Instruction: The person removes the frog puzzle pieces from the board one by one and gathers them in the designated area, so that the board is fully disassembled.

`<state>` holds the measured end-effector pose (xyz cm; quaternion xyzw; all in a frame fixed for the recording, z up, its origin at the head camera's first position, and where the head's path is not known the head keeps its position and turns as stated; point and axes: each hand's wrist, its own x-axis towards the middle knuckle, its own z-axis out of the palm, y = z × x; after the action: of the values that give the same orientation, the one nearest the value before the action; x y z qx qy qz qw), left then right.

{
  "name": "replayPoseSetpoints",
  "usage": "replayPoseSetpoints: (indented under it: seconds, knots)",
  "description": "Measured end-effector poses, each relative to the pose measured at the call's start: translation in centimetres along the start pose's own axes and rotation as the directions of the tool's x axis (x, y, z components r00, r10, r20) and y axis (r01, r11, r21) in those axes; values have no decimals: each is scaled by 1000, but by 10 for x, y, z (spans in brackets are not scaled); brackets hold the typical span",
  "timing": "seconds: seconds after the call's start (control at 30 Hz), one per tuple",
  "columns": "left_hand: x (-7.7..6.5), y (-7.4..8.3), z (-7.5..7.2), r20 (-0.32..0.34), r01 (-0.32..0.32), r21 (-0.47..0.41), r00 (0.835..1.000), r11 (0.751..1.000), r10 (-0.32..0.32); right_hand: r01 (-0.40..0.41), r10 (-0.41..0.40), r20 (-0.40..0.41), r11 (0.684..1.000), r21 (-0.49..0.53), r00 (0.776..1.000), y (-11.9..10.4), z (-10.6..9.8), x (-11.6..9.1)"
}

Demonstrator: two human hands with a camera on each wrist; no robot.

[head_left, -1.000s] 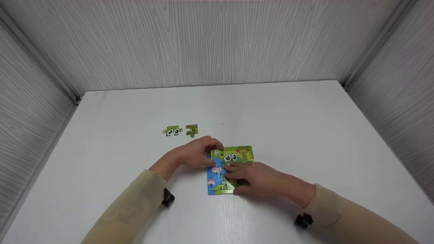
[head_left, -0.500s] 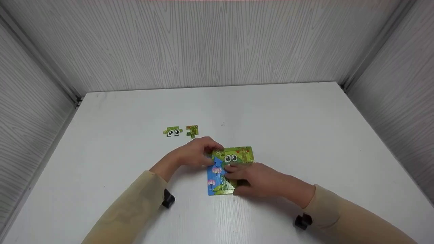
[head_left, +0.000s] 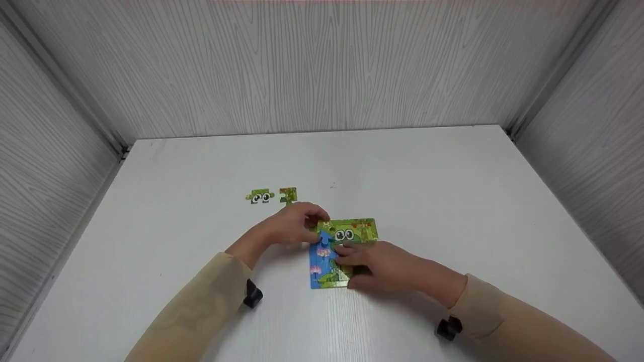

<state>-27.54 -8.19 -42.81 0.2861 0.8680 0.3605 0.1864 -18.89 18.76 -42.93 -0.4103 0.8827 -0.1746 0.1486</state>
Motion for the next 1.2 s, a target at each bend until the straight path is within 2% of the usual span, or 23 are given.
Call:
replayPoseSetpoints:
  seconds: [0.17,0.33,0.6,0.7,0.93,1.2]
  knots:
    - [-3,3,-1,-21,-17,-20,1000,1000,16,16,-16,-14,1000,-7,1000,-1,-1,0]
    - [-7,5,-3,-46,6,-37,999,999,-8,39,-39,-28,999,-1,999,0,0,0]
    - [-13,5,-12,-92,9,-56,996,998,-14,14,-14,-12,1000,6,1000,-2,-2,0]
    - [-17,4,-18,-111,15,-68,994,998,-22,10,-10,-8,1000,-2,1000,-3,-4,-1]
    - [-29,-1,-34,-144,-23,-73,990,997,12,32,-32,-14,999,-13,999,-1,-2,1]
    - [-44,-9,-57,-194,5,-36,981,999,-12,28,-28,-24,999,-26,999,0,1,0]
